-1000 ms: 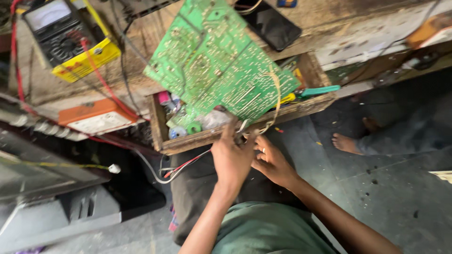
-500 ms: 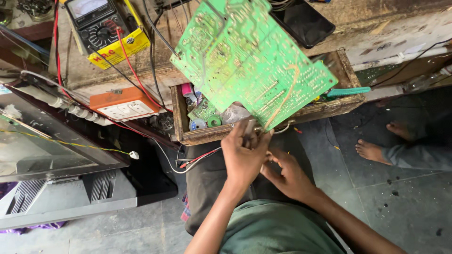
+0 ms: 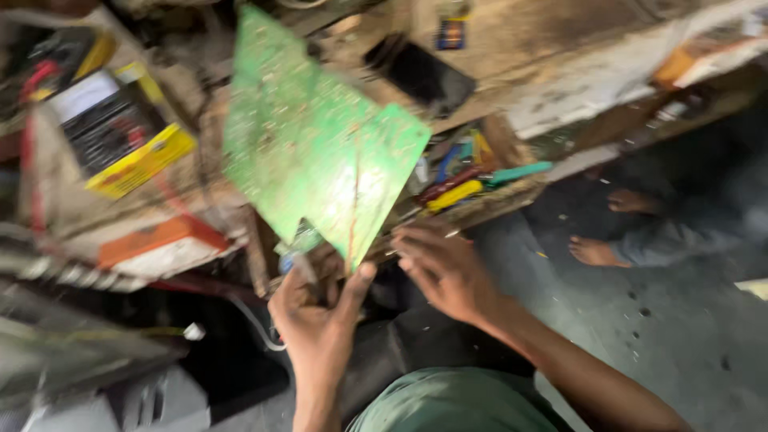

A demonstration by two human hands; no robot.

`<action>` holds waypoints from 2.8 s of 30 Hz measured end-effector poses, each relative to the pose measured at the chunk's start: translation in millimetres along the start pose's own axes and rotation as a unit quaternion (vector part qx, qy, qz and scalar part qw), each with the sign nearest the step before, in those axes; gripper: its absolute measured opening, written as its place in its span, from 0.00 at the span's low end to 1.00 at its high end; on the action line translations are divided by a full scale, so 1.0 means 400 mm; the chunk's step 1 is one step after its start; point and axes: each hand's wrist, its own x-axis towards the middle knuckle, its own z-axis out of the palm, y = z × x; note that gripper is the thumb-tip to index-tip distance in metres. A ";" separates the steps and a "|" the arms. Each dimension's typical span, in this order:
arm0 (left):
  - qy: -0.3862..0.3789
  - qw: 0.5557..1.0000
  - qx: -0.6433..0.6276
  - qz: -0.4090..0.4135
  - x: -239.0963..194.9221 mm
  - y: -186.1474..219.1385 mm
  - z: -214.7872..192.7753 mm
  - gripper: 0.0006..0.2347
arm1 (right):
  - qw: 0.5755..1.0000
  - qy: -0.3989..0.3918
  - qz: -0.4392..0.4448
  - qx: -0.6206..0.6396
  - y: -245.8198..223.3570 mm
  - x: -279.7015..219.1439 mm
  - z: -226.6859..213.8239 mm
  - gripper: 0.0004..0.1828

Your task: The person solders a green circuit board using a soldering iron and solder wire. They repeatedly apply solder to various points on the board while holding the solder spool in the other hand. The person also uses a small metal tool to adjust components on the board.

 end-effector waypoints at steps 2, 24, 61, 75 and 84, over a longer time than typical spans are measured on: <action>0.007 1.000 0.016 -0.016 -0.007 -0.027 0.012 0.14 | 0.999 -0.017 -0.014 0.044 -0.011 -0.026 0.024 0.16; -0.049 0.957 0.264 0.110 0.002 -0.085 0.058 0.08 | 0.931 -0.061 0.168 0.318 -0.039 -0.095 0.045 0.12; -0.227 0.972 0.038 -0.057 -0.029 -0.150 0.055 0.05 | 0.797 0.060 0.242 0.550 -0.007 -0.109 -0.067 0.15; -0.216 0.971 -0.044 -0.097 -0.056 -0.167 0.073 0.05 | 0.815 0.001 0.166 0.556 -0.001 -0.093 -0.135 0.09; -0.209 0.974 -0.067 -0.056 -0.051 -0.147 0.067 0.05 | 0.827 0.019 0.193 0.528 0.018 -0.097 -0.194 0.12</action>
